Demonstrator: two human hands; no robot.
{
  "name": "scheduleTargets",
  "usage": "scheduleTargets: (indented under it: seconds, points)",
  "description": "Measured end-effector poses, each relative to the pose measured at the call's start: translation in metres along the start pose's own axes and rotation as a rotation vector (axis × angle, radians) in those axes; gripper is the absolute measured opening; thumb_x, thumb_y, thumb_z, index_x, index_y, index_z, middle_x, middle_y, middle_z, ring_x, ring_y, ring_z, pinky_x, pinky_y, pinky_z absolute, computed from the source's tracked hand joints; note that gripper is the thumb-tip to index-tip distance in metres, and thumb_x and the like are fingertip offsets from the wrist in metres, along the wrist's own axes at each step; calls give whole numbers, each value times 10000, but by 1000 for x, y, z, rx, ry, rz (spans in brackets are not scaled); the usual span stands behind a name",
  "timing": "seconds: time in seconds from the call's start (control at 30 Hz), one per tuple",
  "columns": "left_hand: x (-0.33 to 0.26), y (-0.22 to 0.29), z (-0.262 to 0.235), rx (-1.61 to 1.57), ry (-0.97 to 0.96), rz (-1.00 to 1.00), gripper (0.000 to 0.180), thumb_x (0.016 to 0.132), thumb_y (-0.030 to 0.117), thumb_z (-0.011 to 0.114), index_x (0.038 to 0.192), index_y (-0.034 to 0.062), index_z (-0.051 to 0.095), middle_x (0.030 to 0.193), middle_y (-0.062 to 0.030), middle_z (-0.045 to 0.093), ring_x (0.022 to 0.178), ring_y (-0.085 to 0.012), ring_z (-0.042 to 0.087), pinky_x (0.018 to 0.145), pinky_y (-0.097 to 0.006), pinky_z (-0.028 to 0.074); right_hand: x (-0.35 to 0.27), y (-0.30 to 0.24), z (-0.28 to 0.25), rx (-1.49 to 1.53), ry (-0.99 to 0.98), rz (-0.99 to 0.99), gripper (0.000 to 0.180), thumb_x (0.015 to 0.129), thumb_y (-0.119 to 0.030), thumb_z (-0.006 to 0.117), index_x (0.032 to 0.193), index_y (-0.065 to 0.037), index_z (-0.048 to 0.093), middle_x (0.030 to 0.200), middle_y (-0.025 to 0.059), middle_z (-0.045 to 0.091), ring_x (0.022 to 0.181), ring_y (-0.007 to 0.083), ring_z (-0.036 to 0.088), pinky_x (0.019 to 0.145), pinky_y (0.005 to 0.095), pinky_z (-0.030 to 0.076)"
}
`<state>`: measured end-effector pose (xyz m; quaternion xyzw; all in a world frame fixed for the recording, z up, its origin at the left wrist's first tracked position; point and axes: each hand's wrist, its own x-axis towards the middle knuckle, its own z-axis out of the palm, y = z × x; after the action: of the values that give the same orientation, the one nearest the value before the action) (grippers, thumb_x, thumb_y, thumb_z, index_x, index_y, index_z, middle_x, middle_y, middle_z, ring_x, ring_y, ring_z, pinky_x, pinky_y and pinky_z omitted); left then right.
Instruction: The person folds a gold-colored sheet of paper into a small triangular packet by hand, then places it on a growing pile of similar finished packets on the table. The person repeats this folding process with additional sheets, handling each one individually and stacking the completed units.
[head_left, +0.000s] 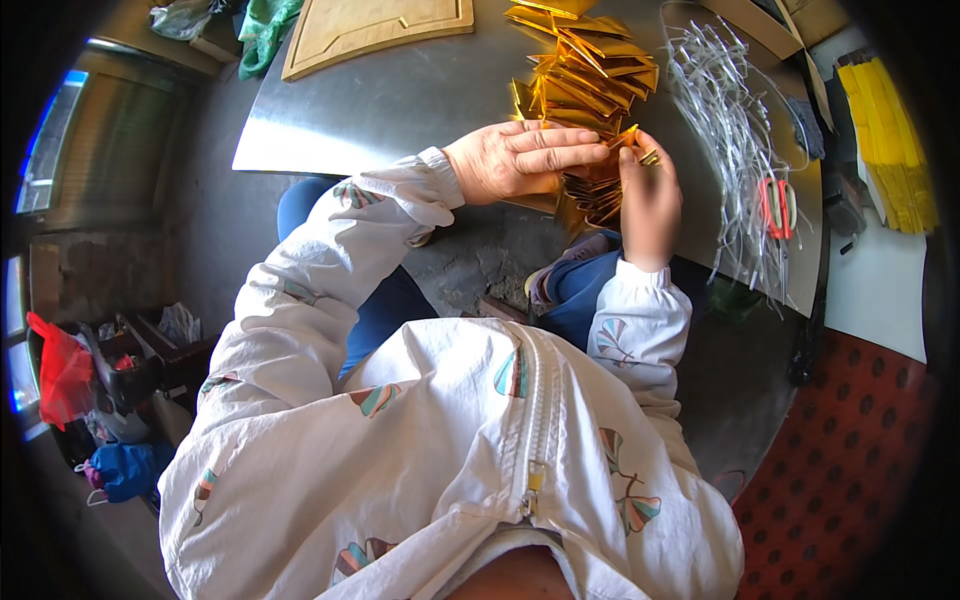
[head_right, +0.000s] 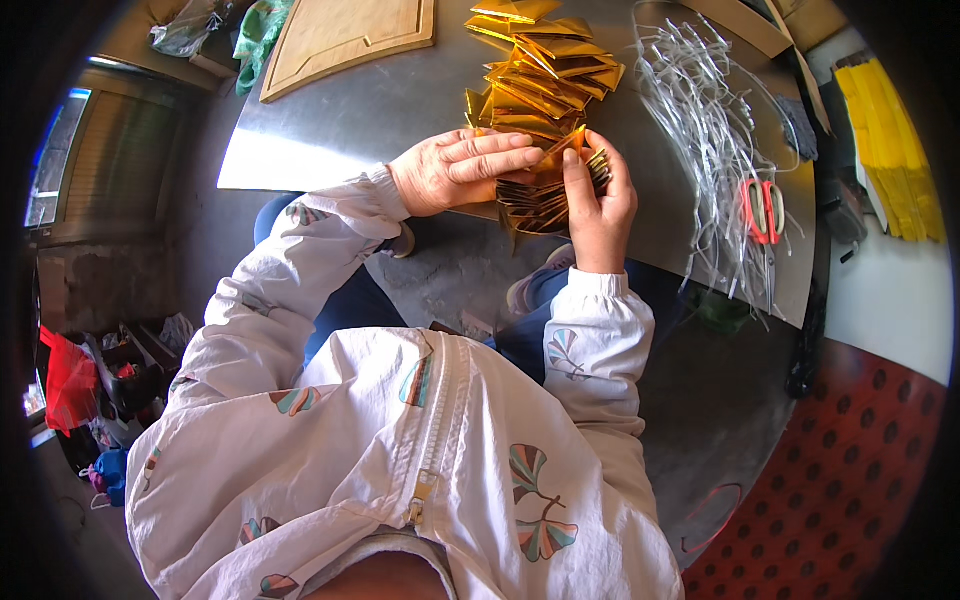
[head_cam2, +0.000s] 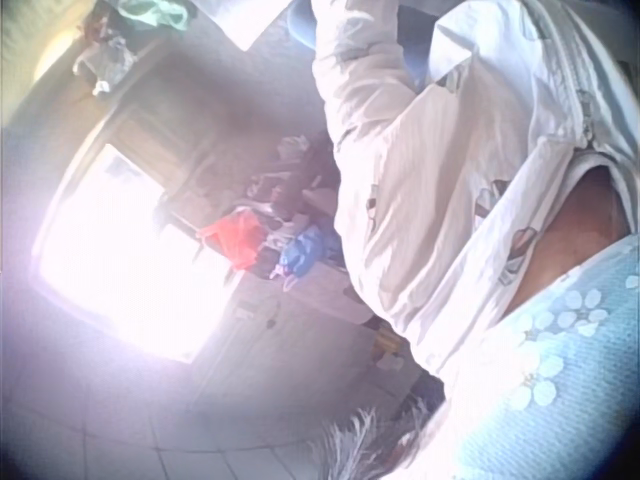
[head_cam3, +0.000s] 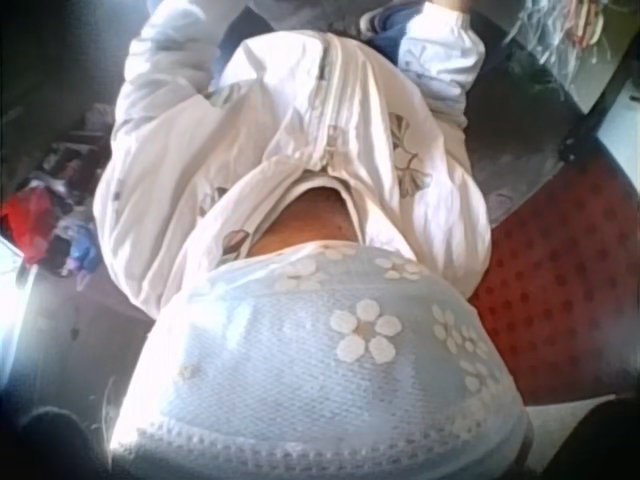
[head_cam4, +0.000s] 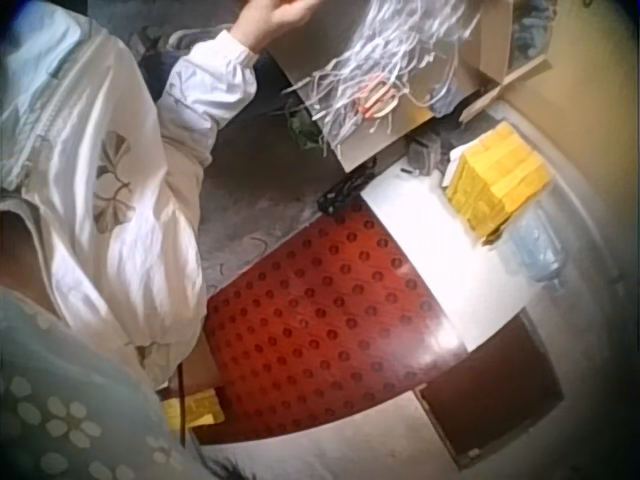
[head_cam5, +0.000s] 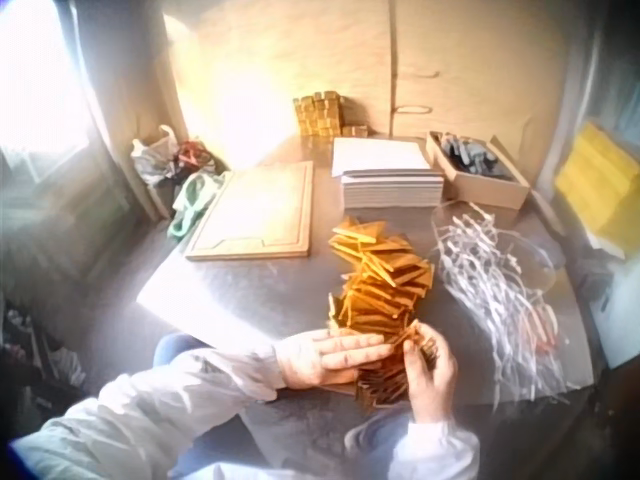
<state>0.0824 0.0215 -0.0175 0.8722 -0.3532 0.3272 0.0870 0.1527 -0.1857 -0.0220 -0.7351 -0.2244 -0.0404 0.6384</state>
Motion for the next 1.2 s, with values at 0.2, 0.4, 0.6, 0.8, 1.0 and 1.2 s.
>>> scheduleTargets:
  seconds: [0.2,0.4,0.6,0.8,1.0,1.2]
  points:
    - [16,8,5,-166,-51,40,483,803,87,692,1280,106,612,1420,-42,513,1279,-224,521,1014,-381,480,1,14,-8,51,66,-75,232,949,-190,644,1056,15,627,949,61,654,842,131,584,792,283,481]
    - [25,-42,-1,138,248,-286,434,806,85,671,1235,53,615,1319,-184,563,1190,-312,571,1018,-430,453,7,19,-21,164,210,16,176,962,-153,613,1003,17,624,909,38,630,783,96,543,717,248,461]
    - [64,-142,7,47,-155,-1398,544,870,500,600,964,-28,694,889,-198,694,853,-341,675,799,-397,530,6,18,-23,24,130,-69,156,962,-150,607,990,3,622,886,50,636,773,120,556,713,262,466]
    - [83,-162,36,-219,-286,-1546,571,790,606,697,764,36,725,679,-71,665,591,-188,594,563,-320,472,8,13,-23,18,116,-13,147,947,-147,632,941,-2,616,841,43,624,711,116,540,664,266,459]
    - [83,-157,20,-858,-118,-1845,315,830,387,776,788,81,715,575,41,497,448,-67,337,402,-235,232,12,16,-19,51,193,-38,156,950,-148,631,926,4,606,809,50,608,704,124,536,649,272,454]
    - [62,-68,9,-735,249,-1259,223,841,196,770,914,-3,701,769,-21,687,592,-68,579,534,-220,475,13,19,-20,46,244,-29,151,967,-130,596,969,20,602,847,62,607,739,139,532,703,280,459]
